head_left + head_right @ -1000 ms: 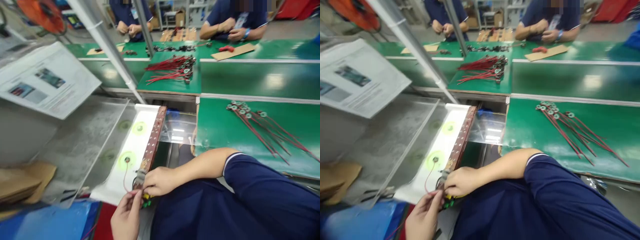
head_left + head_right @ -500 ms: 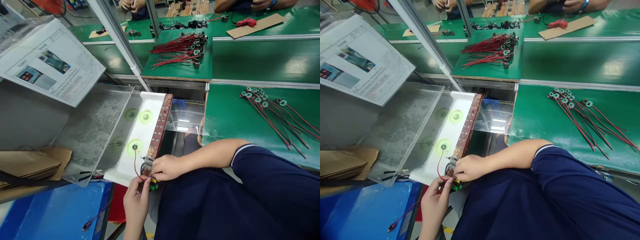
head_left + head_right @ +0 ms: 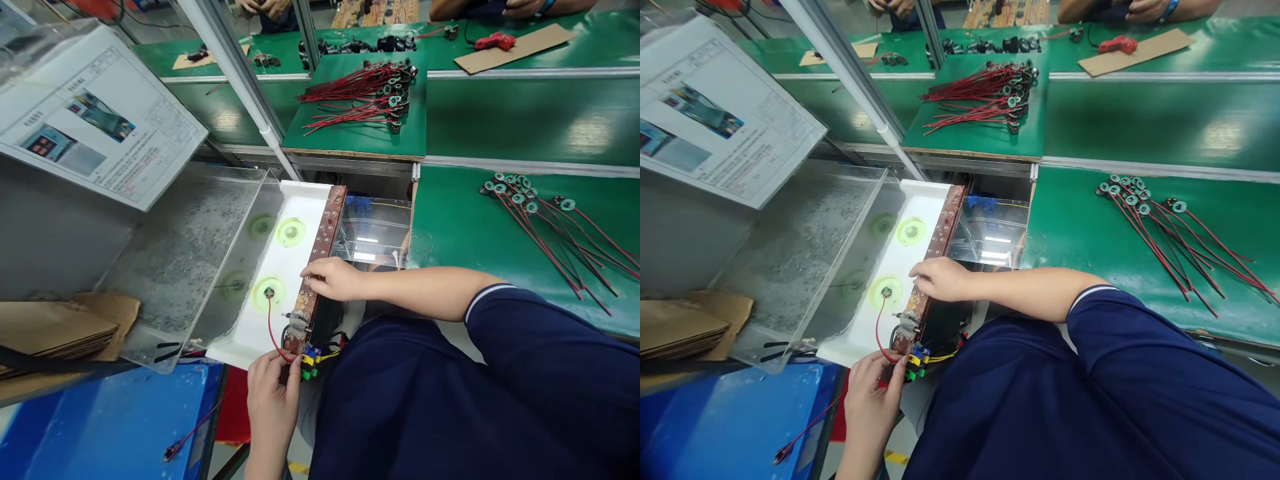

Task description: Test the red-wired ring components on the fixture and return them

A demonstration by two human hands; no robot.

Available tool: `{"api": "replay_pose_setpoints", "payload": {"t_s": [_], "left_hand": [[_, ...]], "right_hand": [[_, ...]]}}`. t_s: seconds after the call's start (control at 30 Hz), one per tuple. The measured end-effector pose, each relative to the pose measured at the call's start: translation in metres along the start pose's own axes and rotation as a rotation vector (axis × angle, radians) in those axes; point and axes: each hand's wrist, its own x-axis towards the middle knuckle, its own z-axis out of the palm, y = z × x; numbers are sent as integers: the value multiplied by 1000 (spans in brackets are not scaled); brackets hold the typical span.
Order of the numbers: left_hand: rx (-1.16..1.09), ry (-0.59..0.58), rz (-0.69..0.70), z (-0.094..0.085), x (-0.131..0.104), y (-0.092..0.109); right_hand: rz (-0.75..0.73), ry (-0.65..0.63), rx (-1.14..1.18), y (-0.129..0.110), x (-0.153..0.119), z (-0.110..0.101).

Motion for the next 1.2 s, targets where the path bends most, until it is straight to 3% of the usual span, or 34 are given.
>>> {"api": "replay_pose_setpoints", "payload": {"t_s": [0.17,0.63,0.87,1.2], "left_hand": [[-3,-50,34,-5,4,1],[16,37,62,7,6,3],[24,-37,83,1,8,1],[21,-35,78,4,10,3]], "right_hand": [[102,15,1,15,5,1],[57,-17,-40,21,4,4],[59,-17,-28,20,4,3],[71,-31,-43,17,4,3]]}}
